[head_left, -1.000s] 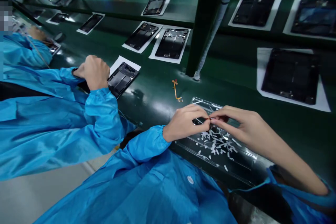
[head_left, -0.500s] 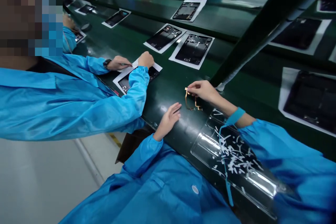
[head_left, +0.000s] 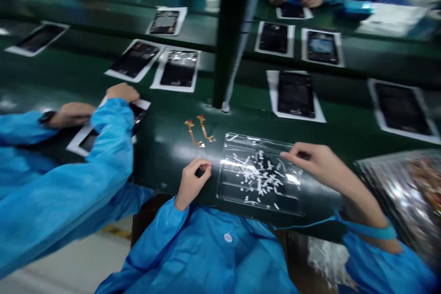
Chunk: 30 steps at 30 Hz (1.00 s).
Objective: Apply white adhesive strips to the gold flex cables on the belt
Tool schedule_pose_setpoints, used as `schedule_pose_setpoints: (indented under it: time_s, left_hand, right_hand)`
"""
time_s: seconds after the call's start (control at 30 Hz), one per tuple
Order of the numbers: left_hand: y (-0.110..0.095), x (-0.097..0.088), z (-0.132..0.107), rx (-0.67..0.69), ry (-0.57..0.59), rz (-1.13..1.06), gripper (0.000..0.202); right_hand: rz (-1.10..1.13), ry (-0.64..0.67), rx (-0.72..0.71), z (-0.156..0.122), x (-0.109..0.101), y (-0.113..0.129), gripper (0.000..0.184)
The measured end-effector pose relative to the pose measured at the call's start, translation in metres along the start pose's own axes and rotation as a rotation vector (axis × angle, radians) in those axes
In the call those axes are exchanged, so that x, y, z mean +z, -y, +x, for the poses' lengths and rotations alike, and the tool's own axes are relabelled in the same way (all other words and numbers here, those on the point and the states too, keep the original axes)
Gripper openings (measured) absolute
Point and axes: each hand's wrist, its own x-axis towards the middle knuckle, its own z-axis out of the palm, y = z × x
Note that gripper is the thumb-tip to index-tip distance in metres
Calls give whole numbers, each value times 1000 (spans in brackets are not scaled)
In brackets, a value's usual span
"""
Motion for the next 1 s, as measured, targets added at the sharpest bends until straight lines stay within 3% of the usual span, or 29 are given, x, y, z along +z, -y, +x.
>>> schedule_pose_setpoints:
  time_s: [0.13, 0.27, 0.37, 0.47, 0.53, 0.6, 0.67, 0.73, 0.8, 0.9, 1.0]
  left_hand:
    - [-14, 16, 15, 99, 185, 98, 16]
    - [-44, 40, 32, 242, 343, 161, 23]
    - [-74, 62, 42, 337, 428, 190, 21]
    - [-110, 102, 57, 458, 519, 216, 21]
    - [-140, 152, 72, 612, 630, 208, 23]
    - [-172, 222, 86, 846, 757, 200, 27]
    - [-202, 304, 93, 1095, 873, 256, 33]
    - [-224, 381, 94, 1281, 944, 449, 38]
    - [-237, 442, 92, 1407, 1002, 590, 42]
    - [-238, 494, 91, 1487, 1063, 653, 52]
    - [-231, 512, 95, 1521, 1076, 703, 55]
  right_hand:
    - [8, -168, 123, -67, 21, -56, 46]
    - [-12, -375, 204, -122, 33, -102, 47]
    - [-78, -483, 244, -160, 25, -130, 51]
    - [-196, -671, 329, -196, -1, -158, 31]
    - [-332, -848, 438, -218, -22, -179, 23]
    - [-478, -959, 531, -236, -40, -200, 22]
    - [-586, -953, 564, -245, -51, -221, 24]
    - [-664, -903, 563, -247, -57, -240, 27]
    - [-724, -853, 555, -246, -57, -257, 29]
    - [-785, -796, 563, -241, -52, -279, 33]
    - [-821, -751, 611, -236, -43, -294, 34]
